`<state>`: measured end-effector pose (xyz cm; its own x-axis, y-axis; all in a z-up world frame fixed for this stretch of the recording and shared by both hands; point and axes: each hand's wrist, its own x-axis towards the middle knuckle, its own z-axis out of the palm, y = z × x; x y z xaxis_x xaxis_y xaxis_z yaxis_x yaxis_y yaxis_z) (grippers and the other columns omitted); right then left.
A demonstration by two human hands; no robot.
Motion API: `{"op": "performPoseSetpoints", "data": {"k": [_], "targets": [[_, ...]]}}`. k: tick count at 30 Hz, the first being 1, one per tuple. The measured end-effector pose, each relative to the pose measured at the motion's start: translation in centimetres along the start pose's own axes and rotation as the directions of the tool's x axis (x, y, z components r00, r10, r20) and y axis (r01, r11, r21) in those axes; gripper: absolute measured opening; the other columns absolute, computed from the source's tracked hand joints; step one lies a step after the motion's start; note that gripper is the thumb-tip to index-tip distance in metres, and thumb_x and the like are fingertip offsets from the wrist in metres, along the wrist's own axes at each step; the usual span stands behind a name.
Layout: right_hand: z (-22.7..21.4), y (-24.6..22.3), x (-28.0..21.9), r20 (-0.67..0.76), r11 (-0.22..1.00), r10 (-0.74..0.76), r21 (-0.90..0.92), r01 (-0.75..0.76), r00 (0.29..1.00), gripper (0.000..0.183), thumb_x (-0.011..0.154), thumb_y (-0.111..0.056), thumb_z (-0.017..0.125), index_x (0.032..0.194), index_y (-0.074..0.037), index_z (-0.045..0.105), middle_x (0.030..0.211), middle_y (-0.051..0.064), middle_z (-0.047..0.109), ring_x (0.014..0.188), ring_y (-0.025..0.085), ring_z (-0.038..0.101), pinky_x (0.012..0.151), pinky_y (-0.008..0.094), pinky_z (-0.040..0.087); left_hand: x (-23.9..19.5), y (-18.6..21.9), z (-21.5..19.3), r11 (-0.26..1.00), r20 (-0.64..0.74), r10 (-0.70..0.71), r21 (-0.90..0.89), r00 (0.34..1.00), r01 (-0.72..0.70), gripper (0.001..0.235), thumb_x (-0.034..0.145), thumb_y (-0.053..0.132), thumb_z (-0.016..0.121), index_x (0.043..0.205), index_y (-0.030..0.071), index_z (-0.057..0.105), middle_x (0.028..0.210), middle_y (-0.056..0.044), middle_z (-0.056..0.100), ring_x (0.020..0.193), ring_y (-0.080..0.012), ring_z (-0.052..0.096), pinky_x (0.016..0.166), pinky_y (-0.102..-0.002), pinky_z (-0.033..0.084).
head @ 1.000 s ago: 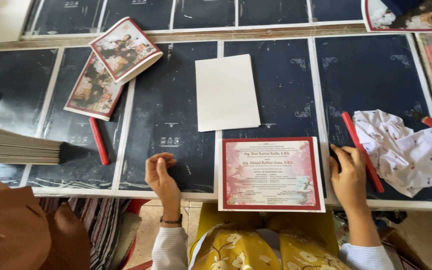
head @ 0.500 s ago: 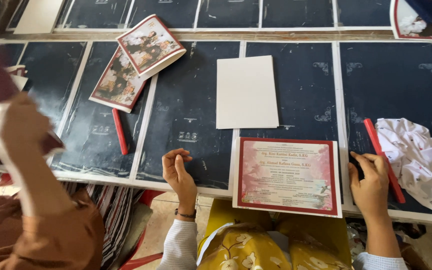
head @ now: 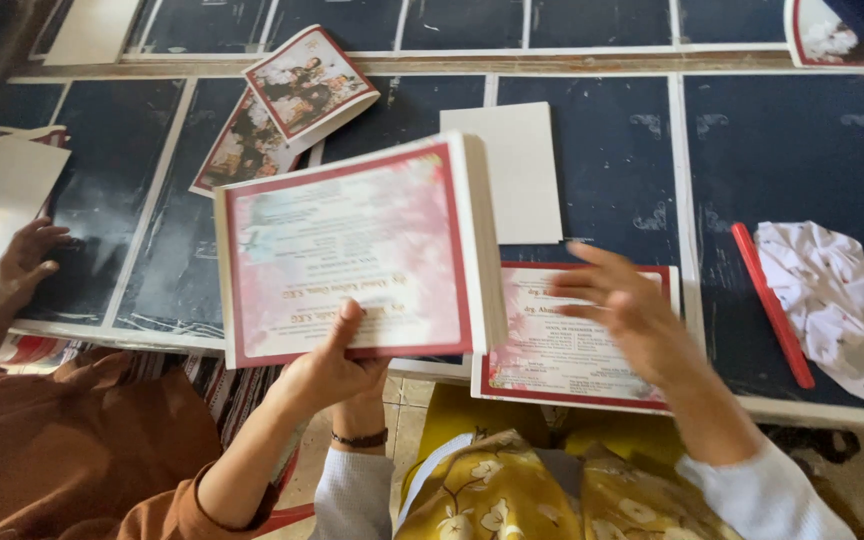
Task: Folding printed invitation cards and organizing them into neat stacks on a production table using a creasing tool.
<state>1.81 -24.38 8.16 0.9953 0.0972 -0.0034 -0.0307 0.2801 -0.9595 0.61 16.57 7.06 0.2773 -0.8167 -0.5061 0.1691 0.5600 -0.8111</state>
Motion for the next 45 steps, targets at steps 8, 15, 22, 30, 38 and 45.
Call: {"op": "performPoseSetpoints", "data": {"k": [8, 15, 22, 30, 38, 45], "targets": [[10.2, -2.2, 1.4, 0.047, 0.958, 0.158, 0.235, -0.165, 0.986, 0.067, 0.077, -0.008, 0.086, 0.136, 0.0, 0.057, 0.112, 0.017, 0.073, 0.094, 0.03, 0.076, 0.073, 0.049, 0.067, -2.2, -0.1, 6.8, 0.703, -0.124, 0.328, 0.694, 0.937, -0.154, 0.05, 0.1, 0.028, 0.068, 0.132, -0.003, 0.045, 0.149, -0.021, 0.052, 0.144, -0.0234, 0.043, 0.118, -0.044, 0.045], [9.2, -0.9, -1.8, -0.162, 0.942, 0.008, 0.333, 0.047, 0.987, 0.063, 0.078, 0.002, 0.083, 0.135, 0.0, 0.058, 0.114, 0.019, 0.074, 0.099, 0.029, 0.073, 0.086, 0.05, 0.064, -2.2, -2.9, 11.1, 0.316, 0.216, 0.617, 0.812, 0.756, -0.49, 0.041, 0.095, 0.018, 0.077, 0.125, 0.003, 0.054, 0.13, -0.015, 0.064, 0.133, -0.0226, 0.058, 0.107, -0.038, 0.055], [7.1, -0.2, -5.8, -0.314, 0.902, -0.244, 0.275, 0.334, 0.917, 0.073, 0.073, 0.012, 0.078, 0.141, 0.002, 0.054, 0.12, 0.022, 0.073, 0.105, 0.033, 0.073, 0.098, 0.054, 0.06, 3.3, 7.5, 14.7, -0.933, 0.966, -0.241, -0.257, -0.094, -0.251, 0.071, 0.09, 0.017, 0.093, 0.144, -0.006, 0.054, 0.134, -0.027, 0.065, 0.132, -0.0287, 0.058, 0.116, -0.036, 0.042], [-2.4, 5.3, -9.2, -0.211, 0.827, -0.35, 0.389, 0.407, 0.913, 0.071, 0.071, -0.002, 0.085, 0.136, -0.003, 0.055, 0.133, 0.026, 0.066, 0.121, 0.041, 0.066, 0.107, 0.061, 0.052, 10.6, -18.3, -0.4, -0.405, 0.735, 0.622, 0.597, 0.271, -0.692, 0.085, 0.078, 0.02, 0.087, 0.15, 0.014, 0.043, 0.109, -0.02, 0.07, 0.084, -0.0323, 0.072, 0.073, -0.043, 0.062], [-11.1, -2.0, -11.3, -0.174, 0.947, -0.089, 0.291, 0.137, 0.981, 0.101, 0.085, -0.08, 0.07, 0.145, 0.0, 0.054, 0.117, 0.012, 0.071, 0.112, 0.029, 0.072, 0.096, 0.048, 0.063, 9.7, -24.1, 10.2, -0.932, 0.312, -0.304, -0.294, 0.9, -0.213, 0.058, 0.08, 0.051, 0.075, 0.118, 0.008, 0.066, 0.093, -0.001, 0.079, 0.065, -0.011, 0.072, 0.048, -0.023, 0.056], [-7.5, -2.0, -10.5, -0.354, 0.791, 0.431, -0.293, -0.536, 0.83, 0.048, 0.083, -0.02, 0.074, 0.127, -0.005, 0.061, 0.125, 0.018, 0.077, 0.11, 0.032, 0.077, 0.102, 0.046, 0.063, 17.4, -20.7, 11.5, -0.96, 0.062, 0.205, -0.183, 0.977, 0.213, 0.07, 0.074, 0.049, 0.075, 0.133, 0.015, 0.059, 0.123, -0.002, 0.078, 0.098, -0.0206, 0.079, 0.085, -0.034, 0.066]]}}
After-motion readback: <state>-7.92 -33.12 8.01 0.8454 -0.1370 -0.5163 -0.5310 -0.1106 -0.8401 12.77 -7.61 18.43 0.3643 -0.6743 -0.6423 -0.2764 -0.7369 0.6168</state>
